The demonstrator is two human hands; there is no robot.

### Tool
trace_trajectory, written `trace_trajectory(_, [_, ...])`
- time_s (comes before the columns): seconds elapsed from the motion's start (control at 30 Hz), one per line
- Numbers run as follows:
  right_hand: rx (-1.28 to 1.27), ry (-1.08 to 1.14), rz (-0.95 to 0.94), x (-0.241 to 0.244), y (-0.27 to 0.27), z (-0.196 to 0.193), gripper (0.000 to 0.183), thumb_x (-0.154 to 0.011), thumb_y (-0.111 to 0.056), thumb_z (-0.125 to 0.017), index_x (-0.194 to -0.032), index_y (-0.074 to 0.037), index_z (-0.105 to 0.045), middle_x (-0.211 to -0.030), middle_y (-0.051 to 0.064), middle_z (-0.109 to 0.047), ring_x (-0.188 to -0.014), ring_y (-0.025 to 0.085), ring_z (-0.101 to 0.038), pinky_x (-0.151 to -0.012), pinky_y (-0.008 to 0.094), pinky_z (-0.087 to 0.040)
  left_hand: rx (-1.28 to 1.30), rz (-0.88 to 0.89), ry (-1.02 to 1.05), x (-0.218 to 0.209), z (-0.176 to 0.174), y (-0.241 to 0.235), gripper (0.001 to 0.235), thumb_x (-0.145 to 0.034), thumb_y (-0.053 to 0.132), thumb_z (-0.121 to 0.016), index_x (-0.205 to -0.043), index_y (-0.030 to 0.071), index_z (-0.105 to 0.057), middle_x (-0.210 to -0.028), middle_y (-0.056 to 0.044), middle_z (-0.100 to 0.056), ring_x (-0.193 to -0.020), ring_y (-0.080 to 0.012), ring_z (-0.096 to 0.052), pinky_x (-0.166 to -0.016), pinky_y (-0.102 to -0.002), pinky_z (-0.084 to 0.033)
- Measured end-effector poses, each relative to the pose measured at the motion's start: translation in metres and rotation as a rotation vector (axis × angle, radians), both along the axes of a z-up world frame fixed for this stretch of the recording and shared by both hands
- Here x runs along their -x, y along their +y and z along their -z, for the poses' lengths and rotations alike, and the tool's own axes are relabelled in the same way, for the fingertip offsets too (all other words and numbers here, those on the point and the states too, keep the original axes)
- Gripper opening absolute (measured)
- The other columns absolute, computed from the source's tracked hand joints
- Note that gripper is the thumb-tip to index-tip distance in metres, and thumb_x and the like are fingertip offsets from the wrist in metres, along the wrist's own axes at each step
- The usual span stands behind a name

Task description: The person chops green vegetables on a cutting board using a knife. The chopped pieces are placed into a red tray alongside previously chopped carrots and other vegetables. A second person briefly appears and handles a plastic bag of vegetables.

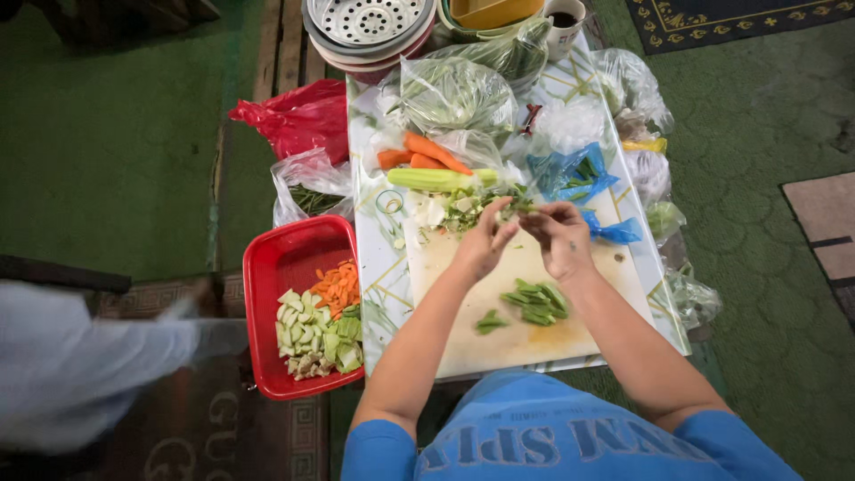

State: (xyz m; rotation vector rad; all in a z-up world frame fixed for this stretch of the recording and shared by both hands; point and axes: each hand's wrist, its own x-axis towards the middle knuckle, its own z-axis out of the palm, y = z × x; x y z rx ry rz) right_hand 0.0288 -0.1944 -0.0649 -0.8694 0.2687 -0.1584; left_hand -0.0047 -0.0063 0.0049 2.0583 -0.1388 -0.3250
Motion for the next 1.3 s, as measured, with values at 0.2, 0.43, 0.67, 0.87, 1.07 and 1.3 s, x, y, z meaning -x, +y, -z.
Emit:
trace_trajectory(0.2, [0.402, -0.032, -0.088, 0.010, 0.019, -0.016, 0.041, -0.082, 0.017, -0.090, -0.118, -0.001, -0.082, -0.097, 0.008, -0.077, -0.088, 0.024, -0.083, -0.074, 0.040, -0.075, -0.062, -0.055, 0.001, -0.016, 0.040, -0.001, 0.069, -0.109, 0.087, -0.041, -0.158, 0.038, -0.046, -0.113, -0.019, -0.083, -0.119, -0.0520, -0.077, -0.112, -0.064, -0.059])
trace_trajectory(0.43, [1.327, -0.537, 0.164, 0.002, 0.003, -0.002, 0.034, -0.099, -0.060, -0.094, -0.091, -0.028, -0.086, -0.081, -0.010, -0.074, -0.083, 0.016, -0.073, -0.085, 0.029, -0.062, -0.140, -0.035, -0.035, -0.007, 0.015, -0.004, 0.079, -0.101, 0.097, -0.040, -0.155, 0.040, -0.048, -0.133, -0.020, -0.078, -0.128, -0.0460, -0.076, -0.118, -0.059, -0.058])
trace_trajectory(0.67, [0.800, -0.559, 0.175, 0.026, 0.017, -0.040, 0.014, -0.100, 0.000, -0.089, -0.111, -0.008, -0.088, -0.099, 0.008, -0.084, -0.096, 0.025, -0.082, -0.095, 0.037, -0.067, 0.096, -0.199, 0.121, -0.009, 0.011, -0.005, 0.068, -0.115, 0.081, -0.025, -0.144, 0.031, -0.061, -0.106, -0.022, -0.081, -0.113, -0.0490, -0.079, -0.104, -0.060, -0.061])
trace_trajectory(0.87, [1.108, 0.013, -0.303, 0.056, -0.034, 0.002, 0.014, -0.097, -0.006, -0.081, -0.102, -0.014, -0.091, -0.094, 0.010, -0.086, -0.098, 0.030, -0.080, -0.092, 0.042, -0.062, 0.037, -0.275, 0.215, -0.044, 0.068, 0.036, 0.071, -0.116, 0.079, -0.032, -0.158, 0.028, -0.061, -0.104, -0.019, -0.080, -0.084, -0.0396, -0.078, -0.082, -0.049, -0.067])
trace_trajectory(1.07, [1.566, 0.048, -0.643, 0.024, -0.070, 0.075, 0.022, -0.095, -0.029, -0.081, -0.111, -0.017, -0.091, -0.111, 0.012, -0.086, -0.118, 0.040, -0.079, -0.107, 0.053, -0.060, 0.076, -0.212, 0.157, -0.032, 0.016, 0.031, 0.063, -0.121, 0.065, -0.037, -0.177, 0.037, -0.044, -0.104, -0.016, -0.079, -0.062, -0.0299, -0.077, -0.058, -0.038, -0.073])
trace_trajectory(1.3, [1.579, 0.443, -0.189, -0.226, -0.175, 0.196, 0.030, -0.107, -0.046, -0.075, -0.133, -0.035, -0.084, -0.128, 0.012, -0.082, -0.126, 0.042, -0.077, -0.109, 0.060, -0.062, 0.043, -0.246, 0.214, -0.029, 0.048, 0.024, 0.064, -0.120, 0.070, -0.033, -0.163, 0.031, -0.060, -0.095, -0.006, -0.080, -0.056, -0.0240, -0.076, -0.059, -0.037, -0.071])
